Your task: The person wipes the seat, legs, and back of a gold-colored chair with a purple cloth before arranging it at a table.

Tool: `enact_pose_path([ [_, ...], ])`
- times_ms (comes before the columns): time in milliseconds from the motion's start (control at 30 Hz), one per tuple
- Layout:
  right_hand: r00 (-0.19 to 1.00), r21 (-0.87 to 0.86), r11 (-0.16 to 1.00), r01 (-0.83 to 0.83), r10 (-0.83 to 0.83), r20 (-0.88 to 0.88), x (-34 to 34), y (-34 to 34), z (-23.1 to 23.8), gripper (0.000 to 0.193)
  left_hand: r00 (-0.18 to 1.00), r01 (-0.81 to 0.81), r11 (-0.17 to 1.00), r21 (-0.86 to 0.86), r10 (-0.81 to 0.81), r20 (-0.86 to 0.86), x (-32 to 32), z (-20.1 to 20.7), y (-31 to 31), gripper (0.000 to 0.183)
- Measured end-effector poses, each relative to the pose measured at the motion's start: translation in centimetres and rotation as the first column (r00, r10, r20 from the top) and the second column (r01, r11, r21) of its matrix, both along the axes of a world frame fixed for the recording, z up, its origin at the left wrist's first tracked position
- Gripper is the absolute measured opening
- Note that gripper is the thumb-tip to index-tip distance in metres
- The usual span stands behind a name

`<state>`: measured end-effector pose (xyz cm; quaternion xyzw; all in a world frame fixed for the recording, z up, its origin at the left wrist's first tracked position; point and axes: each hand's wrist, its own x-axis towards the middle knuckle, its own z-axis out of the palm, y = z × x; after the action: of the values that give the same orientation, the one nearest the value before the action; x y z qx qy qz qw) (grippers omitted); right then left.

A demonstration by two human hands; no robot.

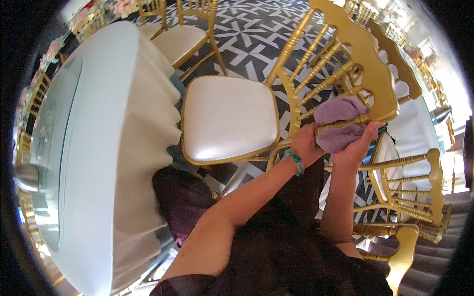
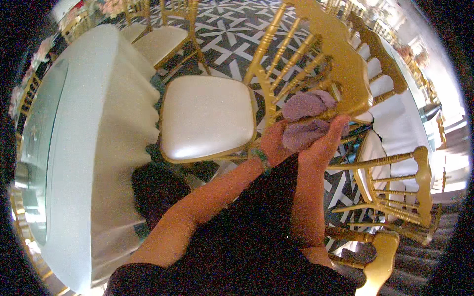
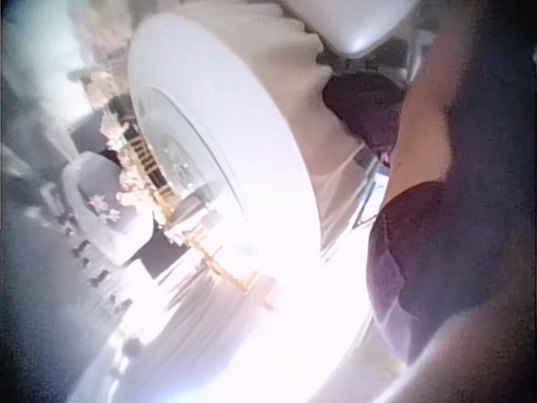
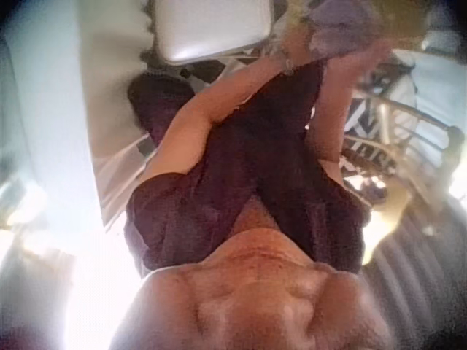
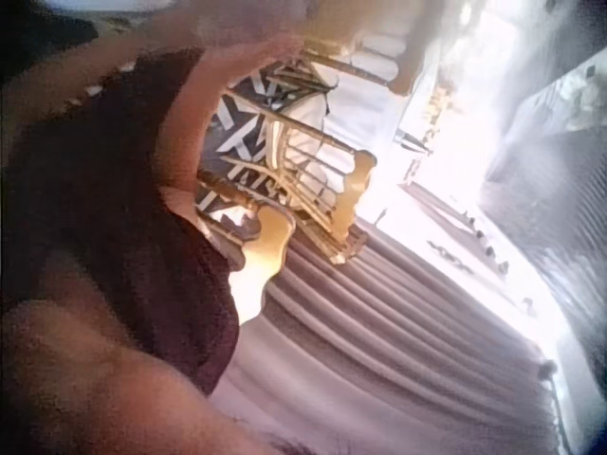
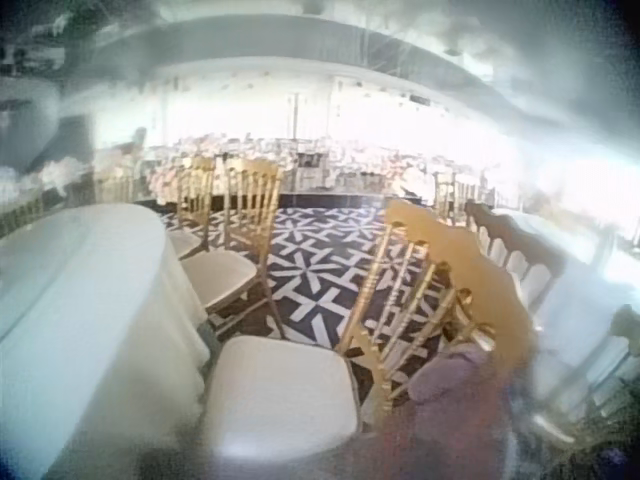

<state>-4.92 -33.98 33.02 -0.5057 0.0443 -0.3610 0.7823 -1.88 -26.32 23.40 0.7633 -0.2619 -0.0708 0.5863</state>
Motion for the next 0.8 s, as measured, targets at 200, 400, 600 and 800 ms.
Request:
enact_pose_path([
  [200,0.992,0.065,0.996,0.064,-0.057,-0.11,-4.2,2.3,-0.7,0.067,0.993,0.117,0.99,-0.083,-0.117,-0.001,-0.3,-2.4,-0.1,0.047],
  [400,0.964,0.132,0.955,-0.266,0.266,0.013,-7.9,4.3,-2.7,0.059,0.981,0.168,0.973,-0.16,-0.181,-0.069,-3.2,-1.0,7.2,0.037],
  [600,0.993,-0.234,0.972,-0.026,-0.003,-0.122,-4.8,7.2,0.2,0.035,0.973,-0.087,0.947,-0.308,0.014,-0.232,-4.6,1.6,13.0,0.03],
  [800,0.982,-0.494,0.849,0.19,-0.176,0.076,-3.6,7.0,4.4,0.032,0.935,-0.175,0.858,-0.482,-0.009,-0.355,-3.9,3.1,17.9,0.033],
])
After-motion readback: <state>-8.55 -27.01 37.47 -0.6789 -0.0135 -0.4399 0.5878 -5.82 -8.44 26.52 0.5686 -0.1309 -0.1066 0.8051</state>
